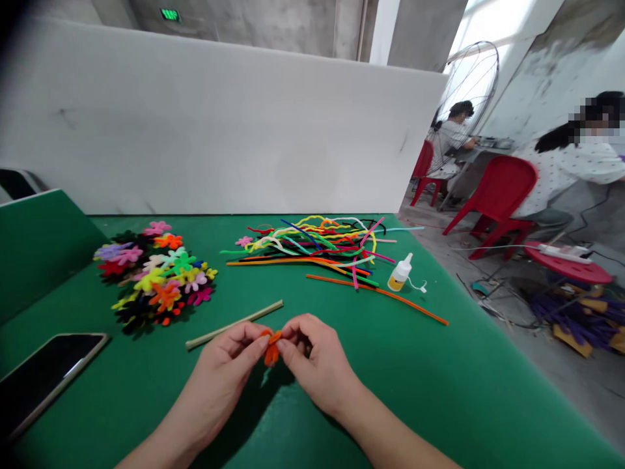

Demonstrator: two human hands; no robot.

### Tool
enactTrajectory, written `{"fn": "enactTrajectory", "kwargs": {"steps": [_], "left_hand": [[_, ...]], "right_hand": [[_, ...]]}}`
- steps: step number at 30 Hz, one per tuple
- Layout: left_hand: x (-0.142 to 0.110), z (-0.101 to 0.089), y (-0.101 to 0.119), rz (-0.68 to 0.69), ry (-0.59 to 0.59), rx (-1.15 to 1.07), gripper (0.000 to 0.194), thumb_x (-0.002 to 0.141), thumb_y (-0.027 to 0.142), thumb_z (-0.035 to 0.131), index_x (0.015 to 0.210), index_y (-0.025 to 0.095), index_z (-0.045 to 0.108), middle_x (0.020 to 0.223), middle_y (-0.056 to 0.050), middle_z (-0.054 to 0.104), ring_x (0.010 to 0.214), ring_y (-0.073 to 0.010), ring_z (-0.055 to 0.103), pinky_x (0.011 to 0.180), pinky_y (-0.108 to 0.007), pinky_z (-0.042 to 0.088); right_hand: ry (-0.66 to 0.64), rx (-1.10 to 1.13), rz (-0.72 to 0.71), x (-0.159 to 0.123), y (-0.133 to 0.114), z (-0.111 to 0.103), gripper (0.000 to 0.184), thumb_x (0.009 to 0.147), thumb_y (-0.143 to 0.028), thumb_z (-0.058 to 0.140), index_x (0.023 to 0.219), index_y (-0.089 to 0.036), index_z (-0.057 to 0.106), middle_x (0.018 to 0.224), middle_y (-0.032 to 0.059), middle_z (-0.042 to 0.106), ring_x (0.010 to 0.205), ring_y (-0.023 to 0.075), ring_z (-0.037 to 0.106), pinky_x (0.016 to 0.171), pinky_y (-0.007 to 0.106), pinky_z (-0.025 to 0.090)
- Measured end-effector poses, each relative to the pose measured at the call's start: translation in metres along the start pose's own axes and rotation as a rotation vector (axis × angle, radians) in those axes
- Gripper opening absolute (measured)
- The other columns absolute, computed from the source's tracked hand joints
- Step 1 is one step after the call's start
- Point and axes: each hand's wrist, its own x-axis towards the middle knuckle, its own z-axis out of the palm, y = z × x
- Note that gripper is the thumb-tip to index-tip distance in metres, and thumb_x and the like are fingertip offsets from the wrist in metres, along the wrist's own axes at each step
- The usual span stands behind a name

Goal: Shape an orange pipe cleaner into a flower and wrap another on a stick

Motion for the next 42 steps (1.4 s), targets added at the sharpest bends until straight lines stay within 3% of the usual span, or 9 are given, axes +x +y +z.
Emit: {"fn": "enactTrajectory", "kwargs": {"steps": [10, 14, 19, 25, 32, 37, 42], "left_hand": [[-0.0057, 0.0017, 0.002, 0.266, -0.026, 0.418, 0.014, 0.075, 0.018, 0.047, 0.062, 0.017, 0.05, 0.068, 0.0, 0.052, 0.062, -0.0129, 0.05, 0.058, -0.023, 0.041], [-0.0074, 0.002, 0.0009, 0.303, -0.038, 0.478, 0.013, 0.077, 0.017, 0.046, 0.064, 0.017, 0.05, 0.07, -0.001, 0.054, 0.065, -0.0136, 0.051, 0.06, -0.024, 0.042], [-0.0056, 0.0012, 0.0032, 0.259, 0.004, 0.403, 0.012, 0.074, 0.016, 0.049, 0.062, 0.016, 0.051, 0.068, -0.001, 0.055, 0.063, -0.0133, 0.052, 0.058, -0.024, 0.043], [-0.0036, 0.0029, 0.0062, 0.089, 0.087, 0.202, 0.011, 0.069, 0.017, 0.054, 0.058, 0.015, 0.053, 0.06, 0.001, 0.055, 0.057, -0.0109, 0.05, 0.054, -0.021, 0.04], [0.0004, 0.0017, 0.0003, -0.049, 0.09, 0.024, 0.015, 0.067, 0.019, 0.058, 0.054, 0.014, 0.052, 0.05, 0.004, 0.053, 0.049, -0.0084, 0.046, 0.05, -0.019, 0.037], [-0.0006, 0.0017, 0.0038, -0.017, 0.094, 0.082, 0.015, 0.068, 0.02, 0.058, 0.055, 0.014, 0.052, 0.051, 0.004, 0.052, 0.05, -0.0085, 0.046, 0.051, -0.019, 0.037], [-0.0017, 0.0011, 0.0029, 0.112, 0.022, 0.209, 0.009, 0.07, 0.019, 0.055, 0.062, 0.014, 0.056, 0.06, 0.001, 0.056, 0.057, -0.0116, 0.051, 0.056, -0.022, 0.041]], "right_hand": [[-0.096, 0.029, 0.085, 0.0005, -0.0019, -0.003, 0.014, 0.076, -0.022, 0.049, 0.064, -0.016, 0.045, 0.057, -0.0041, 0.041, 0.051, 0.008, 0.033, 0.047, 0.02, 0.028], [-0.123, 0.104, 0.118, -0.0005, -0.0014, -0.0022, 0.012, 0.075, -0.021, 0.049, 0.065, -0.016, 0.045, 0.057, -0.004, 0.041, 0.052, 0.0079, 0.034, 0.047, 0.02, 0.028], [-0.126, 0.135, 0.103, -0.0006, 0.0001, 0.0007, 0.011, 0.07, -0.019, 0.056, 0.07, -0.017, 0.045, 0.061, -0.0042, 0.044, 0.051, 0.0074, 0.035, 0.048, 0.02, 0.03], [-0.068, 0.06, 0.062, -0.0002, 0.0015, 0.0028, 0.008, 0.068, -0.015, 0.056, 0.066, -0.017, 0.048, 0.058, -0.0037, 0.047, 0.051, 0.0081, 0.038, 0.049, 0.021, 0.032], [-0.018, 0.072, 0.05, -0.0025, 0.0022, 0.0064, 0.009, 0.068, -0.017, 0.057, 0.064, -0.017, 0.049, 0.06, -0.0019, 0.052, 0.051, 0.009, 0.043, 0.048, 0.021, 0.034], [0.011, 0.018, 0.032, -0.0004, 0.0004, 0.0017, 0.007, 0.073, -0.022, 0.055, 0.074, -0.017, 0.051, 0.061, -0.002, 0.05, 0.052, 0.0092, 0.041, 0.049, 0.021, 0.035], [0.001, -0.036, -0.01, 0.0002, 0.0019, -0.0013, 0.009, 0.074, -0.026, 0.056, 0.077, -0.017, 0.059, 0.067, 0.0009, 0.053, 0.056, 0.0106, 0.045, 0.051, 0.023, 0.037]]}}
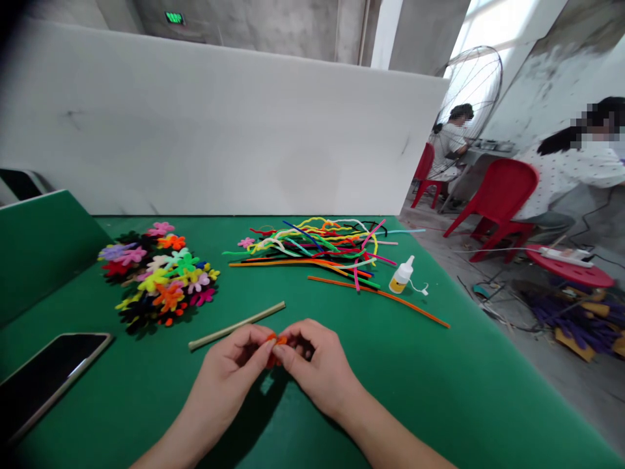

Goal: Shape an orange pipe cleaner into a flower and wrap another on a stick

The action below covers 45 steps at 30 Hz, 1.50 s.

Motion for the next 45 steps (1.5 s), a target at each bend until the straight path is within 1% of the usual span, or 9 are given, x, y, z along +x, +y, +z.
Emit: {"fn": "enactTrajectory", "kwargs": {"steps": [4, 9, 15, 21, 25, 30, 33, 39, 45], "left_hand": [[0.0, -0.002, 0.0, 0.09, -0.057, 0.136, 0.011, 0.073, 0.02, 0.051, 0.065, 0.015, 0.057, 0.061, 0.0, 0.056, 0.058, -0.0127, 0.051, 0.056, -0.022, 0.041], [-0.001, -0.004, 0.001, 0.103, -0.121, 0.214, 0.014, 0.077, 0.022, 0.047, 0.068, 0.016, 0.056, 0.063, 0.0, 0.056, 0.061, -0.0134, 0.051, 0.058, -0.023, 0.041], [-0.002, -0.004, 0.0, 0.14, -0.125, 0.278, 0.015, 0.078, 0.023, 0.045, 0.068, 0.017, 0.055, 0.063, 0.0, 0.054, 0.061, -0.0138, 0.05, 0.058, -0.022, 0.04], [-0.004, -0.002, 0.0, 0.235, -0.103, 0.379, 0.015, 0.079, 0.022, 0.043, 0.07, 0.018, 0.054, 0.065, 0.0, 0.055, 0.061, -0.0141, 0.051, 0.059, -0.023, 0.041], [-0.005, -0.001, -0.002, 0.3, -0.113, 0.441, 0.015, 0.08, 0.02, 0.041, 0.07, 0.018, 0.052, 0.067, -0.001, 0.055, 0.062, -0.0142, 0.051, 0.059, -0.023, 0.042], [-0.006, -0.001, -0.002, 0.333, -0.149, 0.461, 0.015, 0.081, 0.02, 0.04, 0.072, 0.017, 0.051, 0.069, -0.003, 0.055, 0.064, -0.0142, 0.051, 0.061, -0.024, 0.042], [-0.005, -0.002, -0.002, 0.312, -0.147, 0.435, 0.014, 0.081, 0.021, 0.041, 0.072, 0.018, 0.052, 0.069, -0.002, 0.055, 0.065, -0.014, 0.052, 0.062, -0.024, 0.042], [0.0, -0.002, -0.006, 0.128, -0.045, 0.258, 0.013, 0.077, 0.023, 0.048, 0.067, 0.017, 0.053, 0.06, 0.002, 0.053, 0.056, -0.012, 0.05, 0.054, -0.021, 0.041], [0.001, -0.001, -0.009, 0.057, 0.015, 0.142, 0.011, 0.074, 0.022, 0.052, 0.064, 0.016, 0.053, 0.058, 0.002, 0.053, 0.054, -0.0107, 0.048, 0.051, -0.02, 0.039]], "right_hand": [[0.029, -0.016, -0.038, -0.001, 0.002, 0.0, 0.012, 0.076, -0.027, 0.055, 0.073, -0.017, 0.059, 0.066, 0.0012, 0.054, 0.057, 0.0115, 0.047, 0.052, 0.023, 0.038], [0.013, 0.096, 0.038, -0.001, 0.001, 0.003, 0.016, 0.076, -0.03, 0.054, 0.072, -0.015, 0.056, 0.062, -0.0003, 0.05, 0.054, 0.0104, 0.043, 0.051, 0.023, 0.036], [0.004, 0.217, 0.089, -0.001, 0.0, 0.005, 0.022, 0.075, -0.037, 0.055, 0.073, -0.016, 0.053, 0.063, -0.0006, 0.05, 0.056, 0.0109, 0.044, 0.054, 0.023, 0.037], [-0.008, 0.341, 0.109, -0.001, 0.001, 0.007, 0.024, 0.074, -0.039, 0.056, 0.071, -0.015, 0.053, 0.063, -0.0006, 0.05, 0.058, 0.011, 0.045, 0.056, 0.023, 0.036], [-0.01, 0.463, 0.161, 0.0, 0.0, 0.007, 0.024, 0.072, -0.037, 0.06, 0.067, -0.014, 0.054, 0.06, -0.0013, 0.051, 0.056, 0.01, 0.045, 0.056, 0.022, 0.036], [-0.011, 0.561, 0.209, 0.0, -0.002, 0.006, 0.023, 0.07, -0.033, 0.062, 0.063, -0.013, 0.053, 0.055, -0.0019, 0.051, 0.052, 0.0082, 0.044, 0.053, 0.021, 0.034], [-0.009, 0.561, 0.23, 0.002, -0.002, 0.006, 0.024, 0.07, -0.033, 0.063, 0.062, -0.012, 0.054, 0.054, -0.0021, 0.05, 0.051, 0.0074, 0.042, 0.051, 0.02, 0.032], [0.022, 0.457, 0.275, 0.004, 0.0, 0.005, 0.025, 0.071, -0.035, 0.06, 0.067, -0.011, 0.057, 0.053, -0.0035, 0.046, 0.047, 0.0059, 0.034, 0.046, 0.019, 0.025], [0.033, 0.234, 0.119, 0.002, 0.0, 0.005, 0.02, 0.073, -0.03, 0.054, 0.062, -0.013, 0.052, 0.056, -0.0026, 0.044, 0.052, 0.0084, 0.036, 0.048, 0.021, 0.029]]}}
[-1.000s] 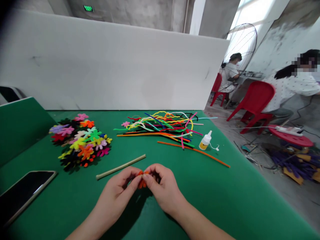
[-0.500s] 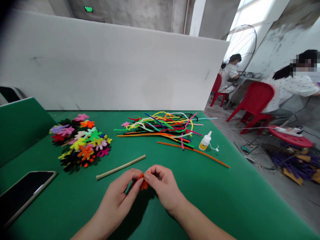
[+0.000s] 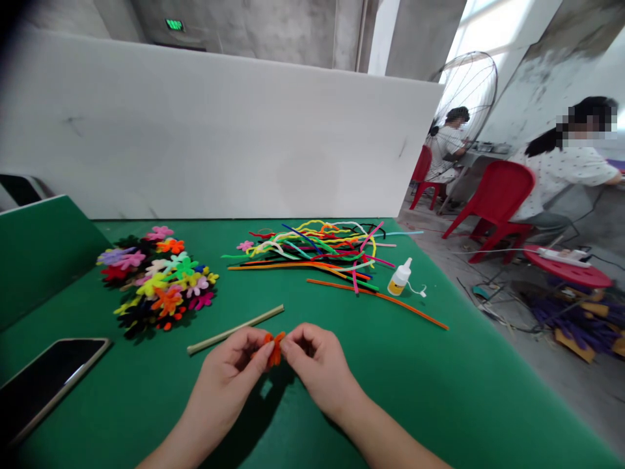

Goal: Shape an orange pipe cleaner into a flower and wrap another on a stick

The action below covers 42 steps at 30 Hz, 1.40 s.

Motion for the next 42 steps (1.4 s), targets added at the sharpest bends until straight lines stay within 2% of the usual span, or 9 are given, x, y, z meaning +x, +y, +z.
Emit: {"fn": "enactTrajectory", "kwargs": {"steps": [7, 10, 13, 18, 23, 28, 33, 42], "left_hand": [[-0.005, 0.002, -0.001, 0.013, -0.002, 0.01, 0.009, 0.073, 0.02, 0.052, 0.065, 0.016, 0.053, 0.06, 0.002, 0.053, 0.056, -0.011, 0.048, 0.053, -0.021, 0.039], [-0.004, 0.001, 0.001, 0.011, 0.014, -0.018, 0.008, 0.072, 0.019, 0.054, 0.065, 0.015, 0.054, 0.061, 0.002, 0.054, 0.057, -0.0106, 0.048, 0.054, -0.02, 0.039], [-0.001, -0.001, 0.004, -0.037, -0.003, -0.123, 0.008, 0.071, 0.019, 0.056, 0.064, 0.015, 0.054, 0.059, 0.003, 0.053, 0.055, -0.0093, 0.046, 0.053, -0.019, 0.038], [0.002, -0.005, 0.006, -0.174, -0.115, -0.334, 0.012, 0.075, 0.023, 0.055, 0.066, 0.015, 0.051, 0.057, 0.004, 0.051, 0.054, -0.0079, 0.044, 0.053, -0.019, 0.037], [0.002, -0.007, 0.003, -0.229, -0.295, -0.433, 0.016, 0.077, 0.024, 0.054, 0.066, 0.014, 0.05, 0.057, 0.003, 0.051, 0.053, -0.0076, 0.043, 0.053, -0.02, 0.035], [0.003, -0.011, 0.006, -0.193, -0.378, -0.368, 0.014, 0.077, 0.023, 0.054, 0.068, 0.014, 0.049, 0.058, 0.003, 0.05, 0.053, -0.0078, 0.044, 0.052, -0.02, 0.035], [0.004, -0.012, 0.011, -0.122, -0.385, -0.2, 0.012, 0.077, 0.022, 0.052, 0.067, 0.015, 0.048, 0.059, 0.004, 0.048, 0.055, -0.0079, 0.043, 0.052, -0.019, 0.035], [0.001, -0.014, 0.008, 0.259, -0.374, 0.28, 0.013, 0.08, 0.017, 0.042, 0.069, 0.018, 0.049, 0.07, -0.001, 0.053, 0.065, -0.0127, 0.048, 0.062, -0.023, 0.04]], "right_hand": [[0.055, -0.287, -0.083, -0.006, -0.006, 0.005, 0.014, 0.07, -0.017, 0.047, 0.056, -0.016, 0.046, 0.05, -0.0043, 0.04, 0.045, 0.0078, 0.032, 0.043, 0.02, 0.028], [0.067, -0.39, -0.176, -0.008, -0.007, 0.005, 0.013, 0.069, -0.014, 0.048, 0.056, -0.015, 0.05, 0.054, -0.0023, 0.045, 0.047, 0.0083, 0.038, 0.045, 0.02, 0.031], [0.038, -0.394, -0.248, -0.008, -0.007, 0.001, 0.014, 0.073, -0.015, 0.049, 0.06, -0.014, 0.055, 0.057, -0.0004, 0.05, 0.052, 0.0096, 0.043, 0.05, 0.021, 0.035], [0.027, -0.238, -0.228, -0.002, -0.006, -0.01, 0.009, 0.078, -0.022, 0.05, 0.078, -0.015, 0.055, 0.067, 0.0005, 0.052, 0.058, 0.0107, 0.046, 0.053, 0.022, 0.038], [-0.115, -0.322, -0.286, 0.0, -0.007, -0.016, 0.011, 0.08, -0.022, 0.05, 0.075, -0.016, 0.058, 0.071, 0.0015, 0.052, 0.063, 0.0117, 0.048, 0.058, 0.023, 0.038], [-0.194, -0.457, -0.36, -0.004, -0.011, -0.018, 0.01, 0.081, -0.019, 0.047, 0.071, -0.016, 0.051, 0.069, -0.0008, 0.047, 0.062, 0.0102, 0.044, 0.057, 0.021, 0.035], [-0.22, -0.575, -0.324, -0.007, -0.013, -0.017, 0.012, 0.083, -0.016, 0.041, 0.071, -0.018, 0.043, 0.069, -0.0022, 0.043, 0.06, 0.0096, 0.04, 0.055, 0.021, 0.033], [-0.252, -0.66, -0.251, -0.004, -0.011, -0.017, 0.012, 0.084, -0.016, 0.038, 0.072, -0.018, 0.043, 0.07, -0.0011, 0.047, 0.062, 0.0108, 0.042, 0.057, 0.022, 0.033]]}}
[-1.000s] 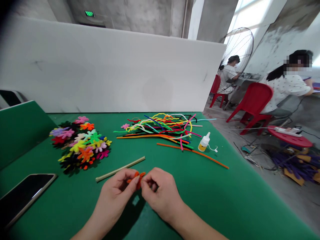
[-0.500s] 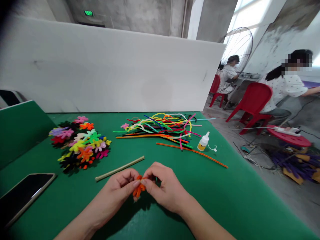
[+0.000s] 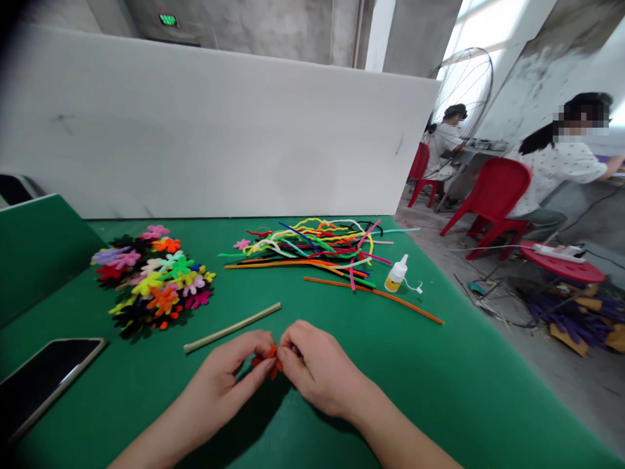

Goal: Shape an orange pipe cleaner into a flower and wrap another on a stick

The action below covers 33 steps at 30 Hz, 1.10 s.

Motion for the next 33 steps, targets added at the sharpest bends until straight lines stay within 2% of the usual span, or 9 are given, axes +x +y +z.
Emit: {"fn": "enactTrajectory", "kwargs": {"steps": [4, 8, 14, 17, 20, 23, 27, 30, 33], "left_hand": [[0.0, -0.001, -0.002, 0.114, -0.012, 0.164, 0.014, 0.081, 0.014, 0.04, 0.07, 0.018, 0.049, 0.071, -0.002, 0.053, 0.068, -0.0134, 0.05, 0.073, -0.027, 0.042], [0.0, 0.0, -0.005, 0.25, -0.05, 0.341, 0.019, 0.08, 0.007, 0.036, 0.073, 0.019, 0.05, 0.07, 0.0, 0.054, 0.07, -0.0127, 0.051, 0.092, -0.034, 0.035], [-0.005, 0.005, 0.003, 0.432, -0.091, 0.673, 0.026, 0.076, 0.001, 0.036, 0.081, 0.018, 0.054, 0.078, -0.003, 0.057, 0.075, -0.0154, 0.051, 0.097, -0.042, 0.032], [-0.006, 0.008, 0.006, 0.454, -0.095, 0.703, 0.025, 0.075, 0.001, 0.038, 0.082, 0.016, 0.055, 0.077, -0.004, 0.059, 0.074, -0.0163, 0.052, 0.096, -0.044, 0.032], [-0.003, 0.009, 0.004, 0.351, 0.018, 0.489, 0.025, 0.076, 0.002, 0.036, 0.078, 0.017, 0.056, 0.077, -0.004, 0.059, 0.074, -0.0156, 0.053, 0.09, -0.04, 0.037], [0.0, 0.006, 0.003, 0.075, 0.114, 0.082, 0.016, 0.079, 0.012, 0.043, 0.07, 0.017, 0.055, 0.07, -0.003, 0.058, 0.067, -0.014, 0.053, 0.066, -0.026, 0.045], [0.002, 0.002, 0.006, -0.201, 0.142, -0.389, 0.009, 0.076, 0.02, 0.053, 0.068, 0.016, 0.056, 0.065, 0.0, 0.057, 0.06, -0.0119, 0.051, 0.058, -0.023, 0.041], [0.002, 0.001, 0.007, -0.308, 0.128, -0.64, 0.008, 0.073, 0.021, 0.058, 0.068, 0.015, 0.057, 0.062, 0.001, 0.056, 0.058, -0.0106, 0.05, 0.056, -0.021, 0.038], [0.002, 0.002, 0.007, -0.343, 0.146, -0.831, 0.011, 0.069, 0.024, 0.063, 0.066, 0.015, 0.057, 0.059, 0.002, 0.055, 0.056, -0.0094, 0.047, 0.054, -0.02, 0.036]], "right_hand": [[-0.002, 0.018, 0.012, 0.001, -0.001, 0.0, 0.012, 0.081, -0.013, 0.039, 0.071, -0.017, 0.044, 0.069, -0.0007, 0.048, 0.062, 0.0112, 0.043, 0.056, 0.022, 0.034], [0.012, 0.089, 0.061, 0.003, -0.001, 0.001, 0.015, 0.077, -0.009, 0.04, 0.066, -0.017, 0.044, 0.064, -0.0024, 0.045, 0.06, 0.0105, 0.041, 0.055, 0.022, 0.032], [-0.055, 0.318, 0.2, 0.004, 0.007, 0.005, 0.015, 0.074, -0.01, 0.04, 0.06, -0.016, 0.042, 0.057, -0.0051, 0.039, 0.055, 0.0083, 0.034, 0.05, 0.02, 0.028], [-0.062, 0.435, 0.286, 0.005, 0.011, 0.008, 0.016, 0.074, -0.013, 0.043, 0.058, -0.016, 0.042, 0.055, -0.0057, 0.036, 0.052, 0.0075, 0.031, 0.048, 0.019, 0.026], [-0.013, 0.531, 0.288, 0.006, 0.01, 0.009, 0.018, 0.075, -0.017, 0.044, 0.058, -0.015, 0.043, 0.053, -0.0057, 0.037, 0.049, 0.007, 0.03, 0.047, 0.02, 0.024], [0.002, 0.678, 0.213, 0.007, 0.008, 0.005, 0.019, 0.079, -0.026, 0.047, 0.065, -0.014, 0.048, 0.056, -0.0044, 0.041, 0.05, 0.0071, 0.032, 0.047, 0.02, 0.025], [0.05, 0.792, 0.162, 0.006, 0.005, 0.0, 0.021, 0.076, -0.034, 0.055, 0.081, -0.014, 0.053, 0.066, -0.002, 0.046, 0.056, 0.008, 0.039, 0.052, 0.021, 0.03], [0.063, 0.834, 0.125, 0.005, 0.004, 0.0, 0.024, 0.072, -0.036, 0.06, 0.082, -0.015, 0.055, 0.069, -0.0009, 0.049, 0.059, 0.0091, 0.043, 0.055, 0.022, 0.034], [0.075, 0.826, 0.082, 0.003, 0.004, 0.002, 0.023, 0.071, -0.037, 0.062, 0.078, -0.016, 0.056, 0.067, -0.0009, 0.05, 0.057, 0.0091, 0.043, 0.053, 0.023, 0.035]]}}
